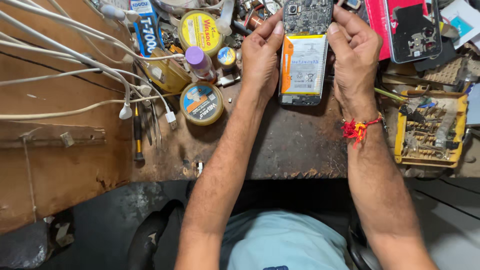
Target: The person disassembles a mobile phone by removing the internal battery and motherboard components using a small tool on a cluttered workbench.
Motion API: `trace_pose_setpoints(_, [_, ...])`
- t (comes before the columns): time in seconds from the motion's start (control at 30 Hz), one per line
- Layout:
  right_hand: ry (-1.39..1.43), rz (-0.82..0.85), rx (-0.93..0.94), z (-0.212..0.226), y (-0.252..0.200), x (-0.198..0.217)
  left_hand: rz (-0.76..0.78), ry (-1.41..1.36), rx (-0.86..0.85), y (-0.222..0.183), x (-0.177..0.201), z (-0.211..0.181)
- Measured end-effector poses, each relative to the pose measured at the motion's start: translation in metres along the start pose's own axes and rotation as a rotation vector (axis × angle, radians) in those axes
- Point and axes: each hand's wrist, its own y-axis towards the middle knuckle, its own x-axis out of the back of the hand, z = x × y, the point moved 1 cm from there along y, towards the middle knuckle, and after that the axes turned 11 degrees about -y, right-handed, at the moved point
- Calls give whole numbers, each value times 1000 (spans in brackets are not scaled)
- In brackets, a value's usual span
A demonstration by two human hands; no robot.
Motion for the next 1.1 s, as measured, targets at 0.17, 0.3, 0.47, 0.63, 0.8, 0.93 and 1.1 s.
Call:
trace_pose_setpoints(0.17, [-19, -28, 5, 0, -1, 1, 20, -12, 67, -4, -9, -6])
trace_pose_setpoints(0.3, [-52, -74, -3, -7, 2, 4, 157, 24, 178, -11, -19, -20])
trace_pose_setpoints(0.47, [-145, -104, 7, -20, 3, 11, 221, 181, 134, -11, -23, -17])
trace_pose_setpoints(0.63, [-302, -133, 39, -14, -1, 17, 171, 141, 113, -8, -20, -16])
trace_pose_setpoints(0.8, [-427, -107, 127, -12, -4, 16, 206, 77, 151, -11, -20, -23])
trace_pose_setpoints(0.93, [-310, -76, 94, -13, -2, 15, 231, -3, 184, -10, -16, -26])
trace_pose_setpoints(1.1, [-298, -40, 152, -18, -4, 18, 235, 48, 118, -10, -11, -19])
